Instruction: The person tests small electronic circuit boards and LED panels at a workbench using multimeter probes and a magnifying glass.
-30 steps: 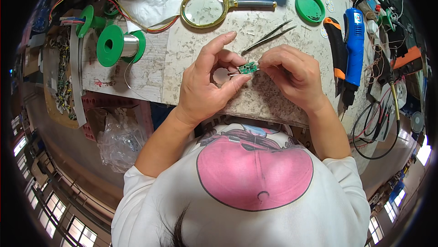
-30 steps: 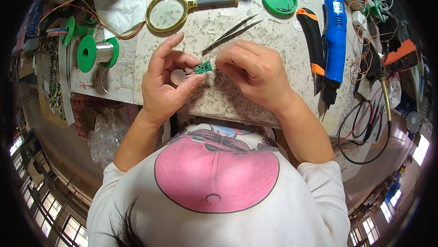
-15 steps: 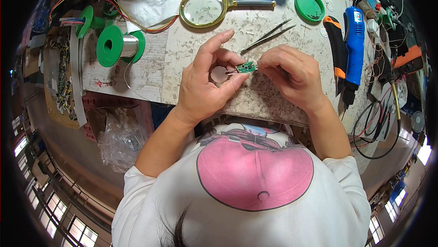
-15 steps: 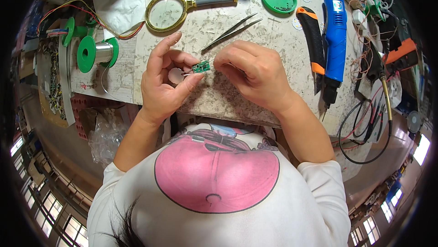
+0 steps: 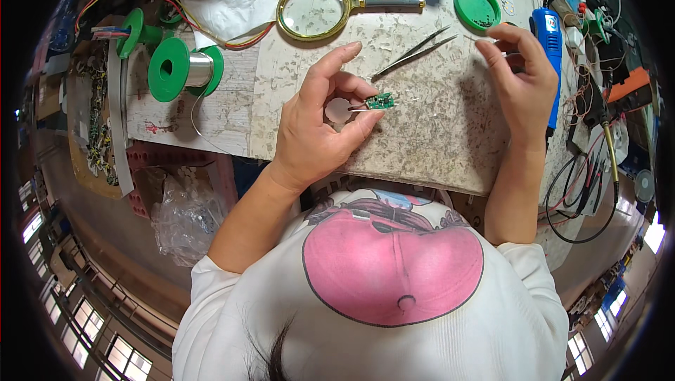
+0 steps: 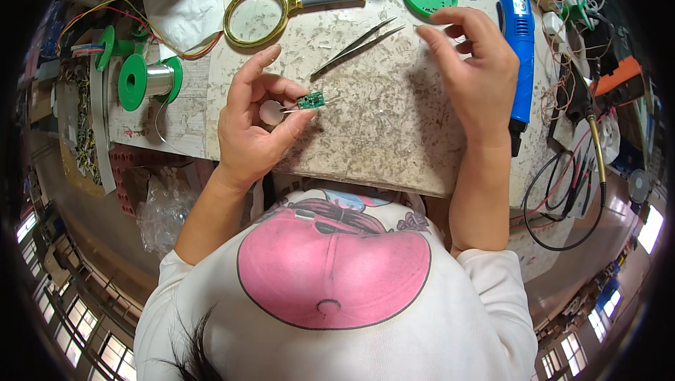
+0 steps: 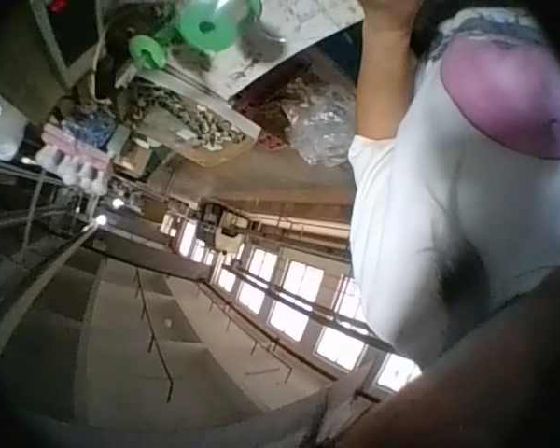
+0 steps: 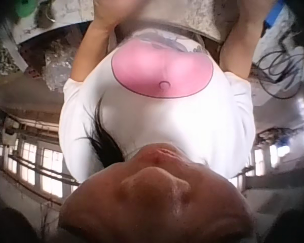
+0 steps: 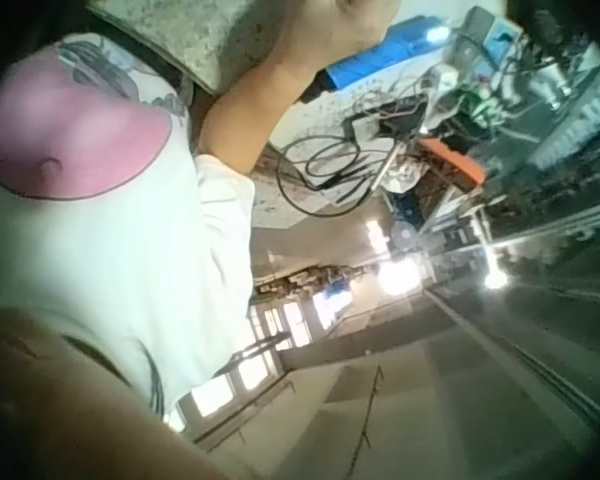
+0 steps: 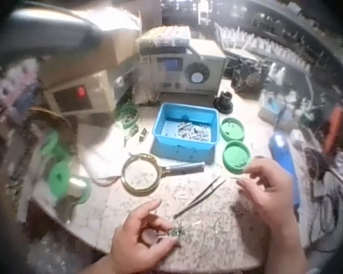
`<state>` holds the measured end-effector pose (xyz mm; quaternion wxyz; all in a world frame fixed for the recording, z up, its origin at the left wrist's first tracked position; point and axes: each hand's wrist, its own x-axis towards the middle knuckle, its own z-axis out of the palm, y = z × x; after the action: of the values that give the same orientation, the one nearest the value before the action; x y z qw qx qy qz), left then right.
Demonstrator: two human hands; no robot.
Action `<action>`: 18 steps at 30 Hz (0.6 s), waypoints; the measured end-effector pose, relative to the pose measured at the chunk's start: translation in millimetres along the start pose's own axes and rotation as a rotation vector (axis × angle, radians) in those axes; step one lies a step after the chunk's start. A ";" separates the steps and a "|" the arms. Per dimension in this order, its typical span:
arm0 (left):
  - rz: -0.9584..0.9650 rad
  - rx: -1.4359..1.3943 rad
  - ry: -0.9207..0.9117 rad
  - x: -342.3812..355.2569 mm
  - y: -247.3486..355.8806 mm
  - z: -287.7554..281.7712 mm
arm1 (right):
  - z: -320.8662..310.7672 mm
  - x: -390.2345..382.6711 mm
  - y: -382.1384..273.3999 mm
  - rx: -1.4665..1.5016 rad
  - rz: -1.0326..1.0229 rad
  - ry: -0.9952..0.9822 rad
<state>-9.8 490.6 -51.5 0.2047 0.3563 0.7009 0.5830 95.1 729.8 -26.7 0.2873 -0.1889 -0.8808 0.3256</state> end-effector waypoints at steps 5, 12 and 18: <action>0.012 0.013 0.006 0.5 -0.4 0.4 | -9.6 2.6 12.0 -0.258 0.098 0.009; -0.010 0.015 -0.013 1.1 0.6 0.6 | -0.1 1.4 15.3 -0.277 0.038 0.034; 0.007 0.030 -0.006 2.6 -0.2 1.9 | 11.4 5.1 4.8 -0.300 -0.182 0.032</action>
<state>-10.3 493.8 -51.9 0.1995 0.3635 0.7078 0.5719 84.8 730.6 -35.1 0.2983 -0.1543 -0.9282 0.1600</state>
